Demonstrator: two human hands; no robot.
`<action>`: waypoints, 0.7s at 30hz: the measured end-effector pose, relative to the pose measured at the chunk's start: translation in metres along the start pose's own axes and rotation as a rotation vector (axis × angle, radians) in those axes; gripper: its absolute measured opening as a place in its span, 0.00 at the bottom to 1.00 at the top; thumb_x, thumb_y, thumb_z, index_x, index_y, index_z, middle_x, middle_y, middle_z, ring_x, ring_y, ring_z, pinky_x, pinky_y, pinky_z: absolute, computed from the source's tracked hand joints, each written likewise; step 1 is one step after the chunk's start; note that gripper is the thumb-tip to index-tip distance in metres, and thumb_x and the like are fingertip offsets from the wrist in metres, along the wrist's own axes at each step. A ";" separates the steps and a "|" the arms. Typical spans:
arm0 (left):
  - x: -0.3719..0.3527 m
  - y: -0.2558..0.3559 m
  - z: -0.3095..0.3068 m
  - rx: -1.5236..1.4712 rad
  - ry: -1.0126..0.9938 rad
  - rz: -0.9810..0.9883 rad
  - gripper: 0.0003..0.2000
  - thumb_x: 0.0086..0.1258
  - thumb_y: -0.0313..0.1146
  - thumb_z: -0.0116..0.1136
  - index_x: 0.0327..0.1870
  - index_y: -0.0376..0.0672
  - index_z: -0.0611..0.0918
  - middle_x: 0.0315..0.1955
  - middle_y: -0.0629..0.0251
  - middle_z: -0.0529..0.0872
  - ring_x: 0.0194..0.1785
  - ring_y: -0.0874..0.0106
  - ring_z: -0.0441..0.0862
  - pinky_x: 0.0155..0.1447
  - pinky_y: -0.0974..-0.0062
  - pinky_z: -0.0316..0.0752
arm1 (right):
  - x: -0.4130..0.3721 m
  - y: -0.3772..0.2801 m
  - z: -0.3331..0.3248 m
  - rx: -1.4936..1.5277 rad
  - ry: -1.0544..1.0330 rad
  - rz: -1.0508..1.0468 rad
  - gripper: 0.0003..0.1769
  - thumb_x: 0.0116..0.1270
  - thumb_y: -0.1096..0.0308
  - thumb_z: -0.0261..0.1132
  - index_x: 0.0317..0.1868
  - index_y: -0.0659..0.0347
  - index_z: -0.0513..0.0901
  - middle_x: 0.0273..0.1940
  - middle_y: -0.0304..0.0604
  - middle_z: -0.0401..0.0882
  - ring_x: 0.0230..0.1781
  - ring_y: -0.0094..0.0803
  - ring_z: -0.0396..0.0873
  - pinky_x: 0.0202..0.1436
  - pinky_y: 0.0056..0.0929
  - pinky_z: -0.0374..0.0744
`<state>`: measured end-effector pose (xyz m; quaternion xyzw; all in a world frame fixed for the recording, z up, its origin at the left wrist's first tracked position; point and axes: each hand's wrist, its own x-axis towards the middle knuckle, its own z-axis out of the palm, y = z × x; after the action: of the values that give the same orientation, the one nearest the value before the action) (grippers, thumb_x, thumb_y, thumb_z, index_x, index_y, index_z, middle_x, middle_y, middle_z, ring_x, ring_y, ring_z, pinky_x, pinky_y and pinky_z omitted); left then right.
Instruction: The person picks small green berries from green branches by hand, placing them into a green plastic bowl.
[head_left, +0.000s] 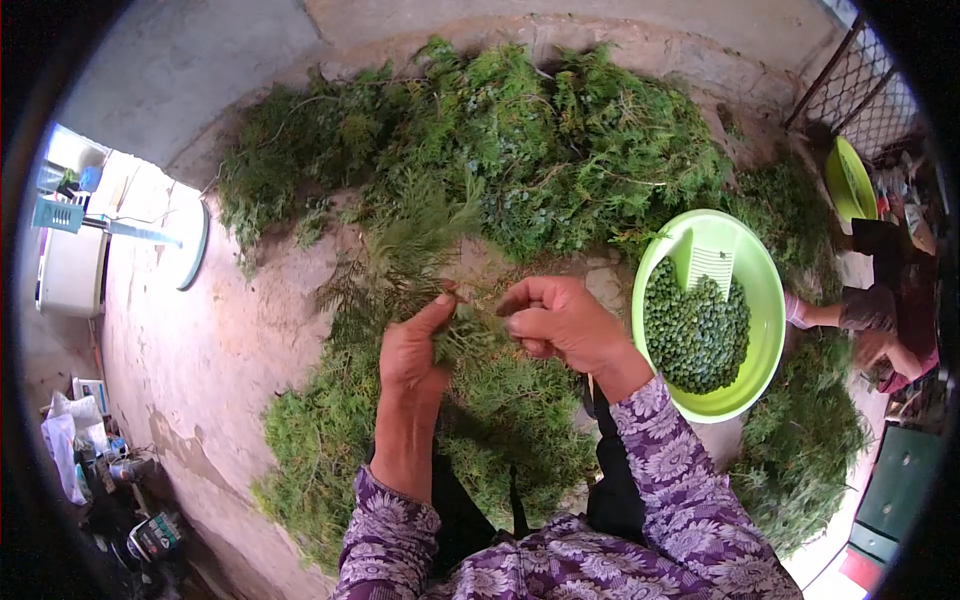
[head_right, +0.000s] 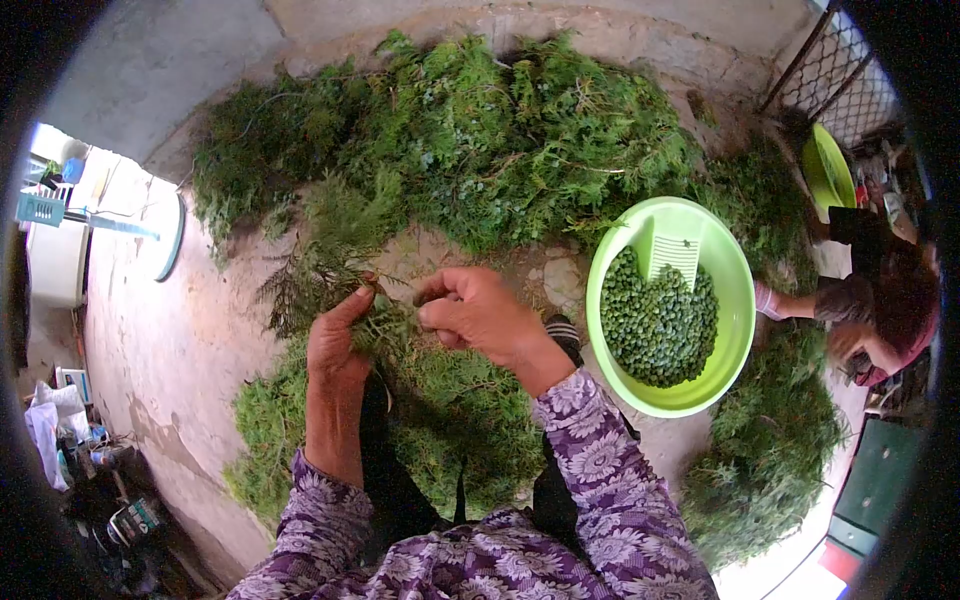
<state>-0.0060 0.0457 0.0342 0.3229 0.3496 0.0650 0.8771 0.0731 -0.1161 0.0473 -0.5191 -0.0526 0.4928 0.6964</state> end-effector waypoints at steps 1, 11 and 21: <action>0.002 0.004 -0.004 0.001 -0.001 -0.001 0.07 0.58 0.24 0.55 0.37 0.36 0.77 0.28 0.63 0.80 0.31 0.70 0.79 0.34 0.70 0.78 | -0.005 -0.004 -0.005 0.001 0.001 0.000 0.11 0.56 0.72 0.60 0.39 0.66 0.72 0.22 0.36 0.72 0.16 0.17 0.68 0.17 0.14 0.65; 0.010 0.006 -0.008 -0.182 -0.078 -0.013 0.05 0.59 0.26 0.53 0.34 0.38 0.77 0.30 0.62 0.81 0.32 0.67 0.79 0.38 0.69 0.76 | -0.008 0.001 -0.008 0.144 0.000 0.069 0.15 0.60 0.56 0.59 0.37 0.59 0.73 0.31 0.35 0.74 0.24 0.19 0.74 0.17 0.10 0.70; 0.012 -0.004 -0.004 -0.062 0.012 -0.025 0.08 0.56 0.24 0.57 0.38 0.37 0.78 0.32 0.64 0.81 0.34 0.71 0.79 0.38 0.71 0.76 | 0.006 0.013 0.004 0.094 0.037 0.037 0.13 0.54 0.63 0.66 0.31 0.61 0.72 0.23 0.34 0.73 0.14 0.14 0.67 0.13 0.11 0.61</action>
<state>0.0000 0.0491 0.0228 0.2906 0.3568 0.0668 0.8853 0.0659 -0.1091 0.0366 -0.4957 -0.0071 0.4979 0.7116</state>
